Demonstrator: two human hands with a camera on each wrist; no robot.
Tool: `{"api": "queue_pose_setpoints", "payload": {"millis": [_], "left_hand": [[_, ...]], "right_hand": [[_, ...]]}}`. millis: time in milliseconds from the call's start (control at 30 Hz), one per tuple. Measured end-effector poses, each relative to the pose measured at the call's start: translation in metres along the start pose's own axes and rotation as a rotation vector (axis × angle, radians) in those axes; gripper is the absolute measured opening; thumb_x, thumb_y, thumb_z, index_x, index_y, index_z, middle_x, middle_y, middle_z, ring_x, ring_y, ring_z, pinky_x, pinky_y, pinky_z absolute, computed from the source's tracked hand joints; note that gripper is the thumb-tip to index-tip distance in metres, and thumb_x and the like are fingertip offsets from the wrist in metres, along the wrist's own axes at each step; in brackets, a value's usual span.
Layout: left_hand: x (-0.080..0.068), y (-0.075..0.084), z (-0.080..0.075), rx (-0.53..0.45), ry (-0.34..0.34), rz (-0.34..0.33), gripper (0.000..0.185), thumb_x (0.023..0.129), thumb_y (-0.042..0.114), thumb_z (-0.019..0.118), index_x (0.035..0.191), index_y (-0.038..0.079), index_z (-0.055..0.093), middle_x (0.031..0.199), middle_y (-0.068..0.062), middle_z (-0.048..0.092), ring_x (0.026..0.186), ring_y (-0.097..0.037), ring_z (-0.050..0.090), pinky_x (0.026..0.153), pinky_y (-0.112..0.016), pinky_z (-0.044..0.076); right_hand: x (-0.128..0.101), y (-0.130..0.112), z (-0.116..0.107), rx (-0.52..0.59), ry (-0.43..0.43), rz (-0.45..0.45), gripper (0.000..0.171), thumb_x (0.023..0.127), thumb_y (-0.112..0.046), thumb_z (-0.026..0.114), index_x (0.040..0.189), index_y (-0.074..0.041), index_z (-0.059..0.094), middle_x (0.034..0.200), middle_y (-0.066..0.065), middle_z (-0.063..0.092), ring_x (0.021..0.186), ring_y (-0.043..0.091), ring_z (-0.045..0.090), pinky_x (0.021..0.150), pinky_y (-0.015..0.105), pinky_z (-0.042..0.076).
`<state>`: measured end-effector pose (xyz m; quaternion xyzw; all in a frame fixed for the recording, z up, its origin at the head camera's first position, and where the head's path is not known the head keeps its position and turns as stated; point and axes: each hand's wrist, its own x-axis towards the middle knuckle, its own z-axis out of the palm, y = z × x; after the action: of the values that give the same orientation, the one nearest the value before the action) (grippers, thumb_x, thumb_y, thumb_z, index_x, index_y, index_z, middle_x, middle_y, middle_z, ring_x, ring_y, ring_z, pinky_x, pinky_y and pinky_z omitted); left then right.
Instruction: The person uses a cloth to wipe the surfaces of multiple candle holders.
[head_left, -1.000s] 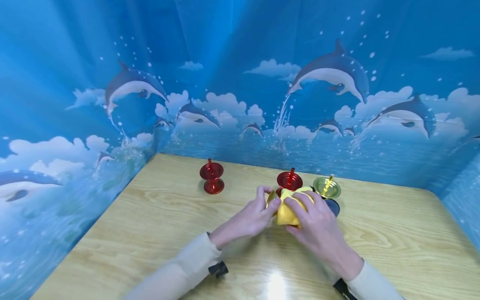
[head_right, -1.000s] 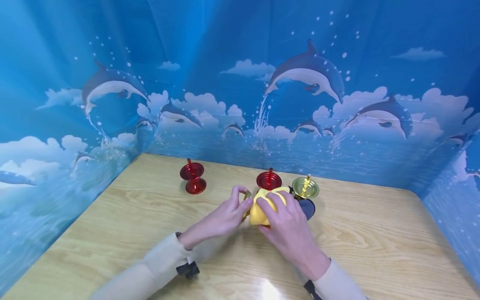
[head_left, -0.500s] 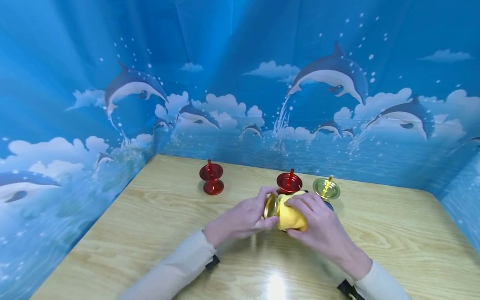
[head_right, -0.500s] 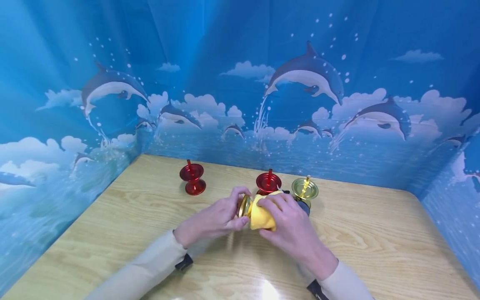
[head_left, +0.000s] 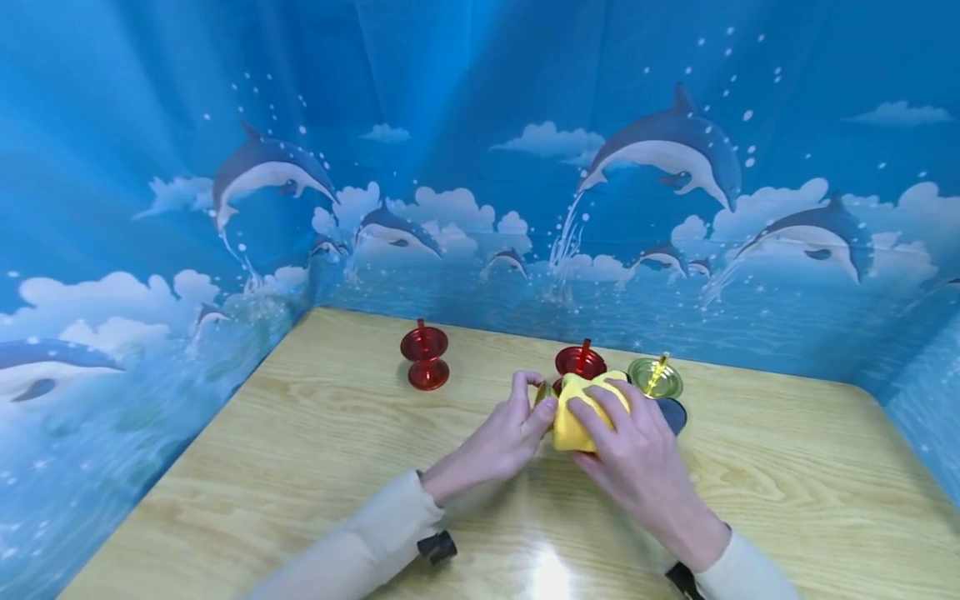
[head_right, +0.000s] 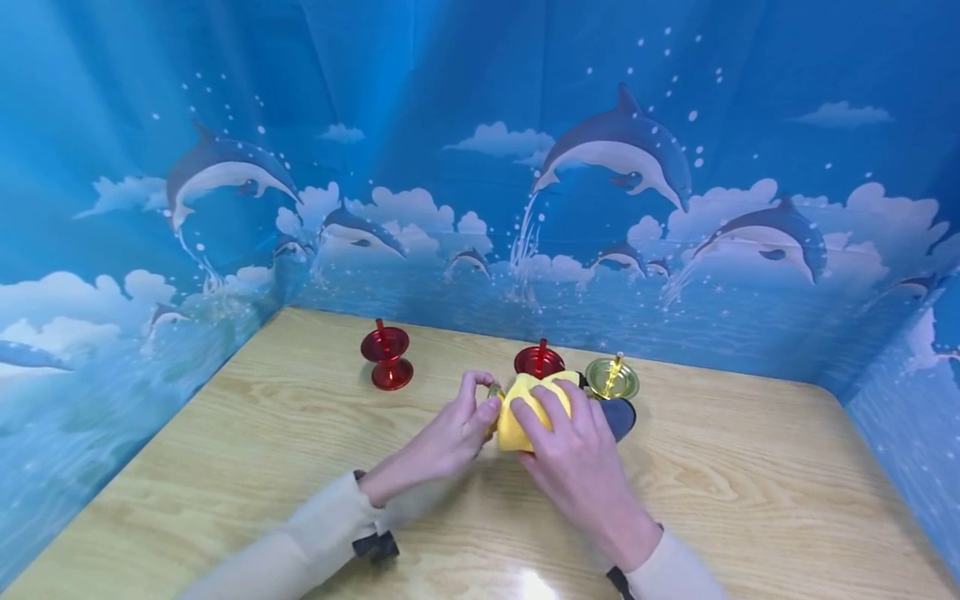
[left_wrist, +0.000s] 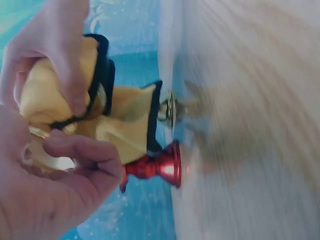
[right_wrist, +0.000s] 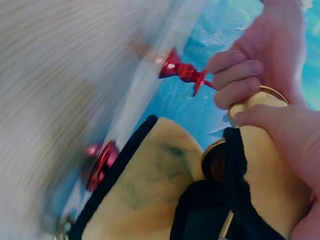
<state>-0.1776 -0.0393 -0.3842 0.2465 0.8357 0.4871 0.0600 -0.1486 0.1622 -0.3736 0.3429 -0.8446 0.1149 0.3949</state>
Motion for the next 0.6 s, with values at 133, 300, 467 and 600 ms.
{"api": "queue_pose_setpoints", "payload": {"millis": [133, 300, 467, 600], "left_hand": [[0.000, -0.001, -0.007, 0.012, -0.049, 0.020, 0.088, 0.094, 0.083, 0.019, 0.143, 0.010, 0.028, 0.078, -0.007, 0.060, 0.056, -0.005, 0.046, 0.051, -0.023, 0.043], [-0.004, -0.006, -0.017, 0.031, -0.119, 0.127, 0.084, 0.093, 0.083, 0.020, 0.142, 0.015, 0.023, 0.076, -0.006, 0.058, 0.056, -0.003, 0.046, 0.049, -0.022, 0.042], [-0.006, -0.011, -0.021, 0.107, -0.129, 0.269, 0.064, 0.104, 0.065, 0.031, 0.139, 0.012, 0.025, 0.081, -0.002, 0.060, 0.064, -0.002, 0.053, 0.057, -0.021, 0.050], [-0.006, -0.014, -0.021, 0.180, -0.146, 0.331, 0.061, 0.105, 0.062, 0.030, 0.139, 0.012, 0.027, 0.087, 0.000, 0.062, 0.067, -0.002, 0.056, 0.062, -0.019, 0.052]], "right_hand": [[0.006, 0.006, -0.013, 0.181, -0.009, 0.114, 0.066, 0.052, -0.012, 0.097, 0.112, -0.007, 0.070, 0.109, 0.010, 0.072, 0.099, 0.029, 0.065, 0.080, 0.047, 0.058], [0.009, 0.021, -0.034, 0.399, -0.071, 0.367, 0.060, 0.065, -0.004, 0.093, 0.119, -0.010, 0.069, 0.106, 0.007, 0.074, 0.083, 0.011, 0.062, 0.063, 0.027, 0.054], [0.010, 0.036, -0.045, 0.483, -0.157, 0.525, 0.054, 0.077, -0.011, 0.089, 0.126, -0.013, 0.067, 0.109, 0.007, 0.072, 0.079, 0.006, 0.059, 0.060, 0.025, 0.052], [0.010, 0.047, -0.049, 0.489, -0.208, 0.591, 0.052, 0.085, -0.018, 0.084, 0.133, -0.017, 0.065, 0.111, 0.008, 0.070, 0.078, 0.009, 0.057, 0.058, 0.026, 0.051]]}}
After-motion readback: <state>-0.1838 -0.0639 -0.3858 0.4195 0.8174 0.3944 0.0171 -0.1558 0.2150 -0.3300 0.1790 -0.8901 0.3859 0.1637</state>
